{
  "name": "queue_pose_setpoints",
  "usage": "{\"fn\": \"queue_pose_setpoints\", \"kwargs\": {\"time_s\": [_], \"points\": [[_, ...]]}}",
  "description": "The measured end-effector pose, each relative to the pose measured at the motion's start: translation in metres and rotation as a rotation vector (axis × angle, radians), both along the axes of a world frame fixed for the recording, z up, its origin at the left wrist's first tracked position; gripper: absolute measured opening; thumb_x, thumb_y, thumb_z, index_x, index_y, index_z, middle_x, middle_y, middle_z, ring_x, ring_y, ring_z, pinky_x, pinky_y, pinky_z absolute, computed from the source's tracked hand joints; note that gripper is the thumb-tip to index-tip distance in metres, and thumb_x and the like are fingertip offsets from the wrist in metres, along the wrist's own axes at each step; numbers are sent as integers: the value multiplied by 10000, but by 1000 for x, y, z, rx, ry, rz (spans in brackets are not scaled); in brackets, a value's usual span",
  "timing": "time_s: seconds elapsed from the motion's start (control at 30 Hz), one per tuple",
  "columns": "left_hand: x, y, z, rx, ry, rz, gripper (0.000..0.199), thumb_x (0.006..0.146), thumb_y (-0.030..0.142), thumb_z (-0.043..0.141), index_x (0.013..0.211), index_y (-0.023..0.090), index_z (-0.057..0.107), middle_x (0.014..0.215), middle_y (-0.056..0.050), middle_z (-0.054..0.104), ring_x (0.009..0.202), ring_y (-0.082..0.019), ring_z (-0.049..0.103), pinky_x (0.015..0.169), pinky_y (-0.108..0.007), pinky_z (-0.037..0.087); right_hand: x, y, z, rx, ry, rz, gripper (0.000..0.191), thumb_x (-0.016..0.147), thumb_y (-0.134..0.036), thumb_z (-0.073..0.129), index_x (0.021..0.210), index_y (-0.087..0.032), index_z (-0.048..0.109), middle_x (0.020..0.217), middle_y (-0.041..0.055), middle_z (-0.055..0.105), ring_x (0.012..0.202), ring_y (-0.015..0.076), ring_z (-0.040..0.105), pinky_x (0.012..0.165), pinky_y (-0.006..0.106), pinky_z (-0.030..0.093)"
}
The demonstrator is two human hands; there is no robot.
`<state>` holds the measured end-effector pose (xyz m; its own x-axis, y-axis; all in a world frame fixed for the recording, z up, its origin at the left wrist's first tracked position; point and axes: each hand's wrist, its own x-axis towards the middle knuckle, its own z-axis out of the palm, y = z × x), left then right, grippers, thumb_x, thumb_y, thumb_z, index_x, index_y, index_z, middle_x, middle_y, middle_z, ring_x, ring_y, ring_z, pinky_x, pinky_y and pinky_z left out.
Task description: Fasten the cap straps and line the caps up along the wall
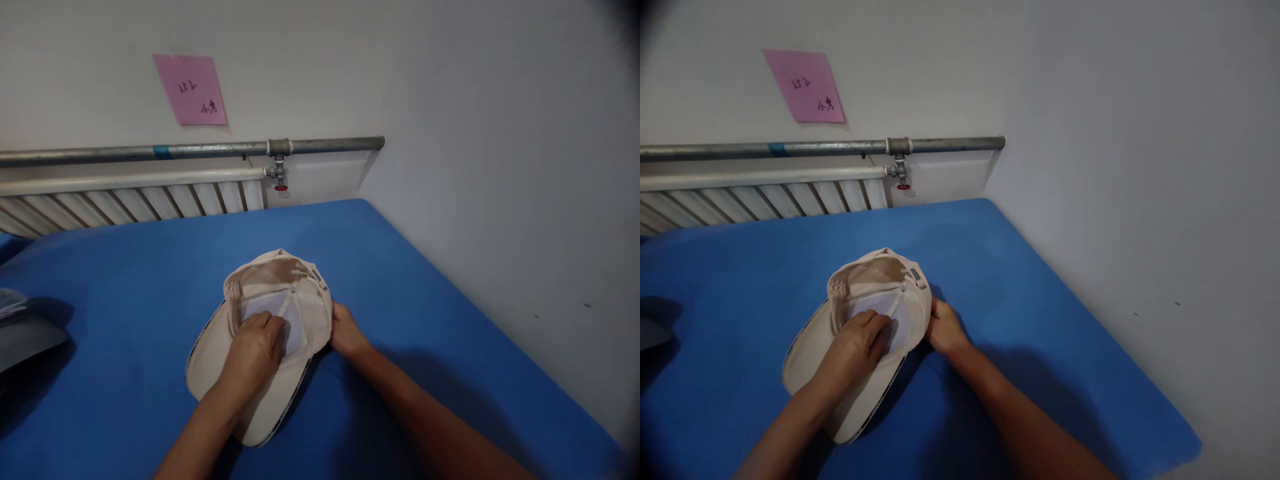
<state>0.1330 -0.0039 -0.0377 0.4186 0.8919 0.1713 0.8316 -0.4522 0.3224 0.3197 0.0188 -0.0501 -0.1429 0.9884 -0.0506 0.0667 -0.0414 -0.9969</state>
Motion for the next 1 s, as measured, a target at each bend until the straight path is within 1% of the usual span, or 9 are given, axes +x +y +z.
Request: {"fn": "queue_pose_setpoints", "kwargs": {"time_s": [0.27,0.4,0.47,0.6,0.73,0.83,1.0], "points": [[2,-1,4,-26,13,0,280,906,143,390,932,119,668,857,-120,626,781,-256,577,755,-410,461,1,1,-3,12,8,2,265,718,-364,625,925,-225,714,855,31,742,808,222,672,796,374,552],[2,-1,5,-35,2,-8,276,906,147,388,920,121,662,845,-114,626,782,-251,573,756,-403,455,1,1,-4,12,21,5,255,723,-369,619,906,-218,713,844,32,741,791,214,673,783,367,555],[2,-1,6,-42,-2,-11,234,873,125,422,909,123,653,844,-109,627,782,-249,570,752,-398,451,1,0,-5,11,23,4,234,721,-362,621,880,-217,713,832,32,741,782,212,674,778,363,556],[2,-2,9,-52,-30,3,179,789,79,481,871,134,630,838,-94,628,777,-243,566,737,-384,443,0,0,-4,9,19,-4,203,721,-344,615,849,-222,714,802,27,740,779,210,672,781,362,556],[3,-3,10,-41,-78,15,136,798,92,475,812,151,597,798,-76,614,742,-221,547,719,-367,430,0,0,-5,6,22,-3,194,722,-340,613,841,-224,713,789,23,739,764,209,675,757,358,563],[4,-4,10,-27,-95,18,121,812,111,469,744,167,553,740,-58,585,708,-208,526,704,-359,417,0,0,-6,7,24,0,196,731,-344,619,861,-232,713,816,21,744,777,209,681,767,356,565],[5,-4,10,-35,-124,21,112,772,86,469,728,177,518,732,-51,571,701,-202,512,699,-353,404,1,1,-6,10,13,0,200,728,-338,622,870,-229,714,823,22,745,784,212,681,768,359,567]]}}
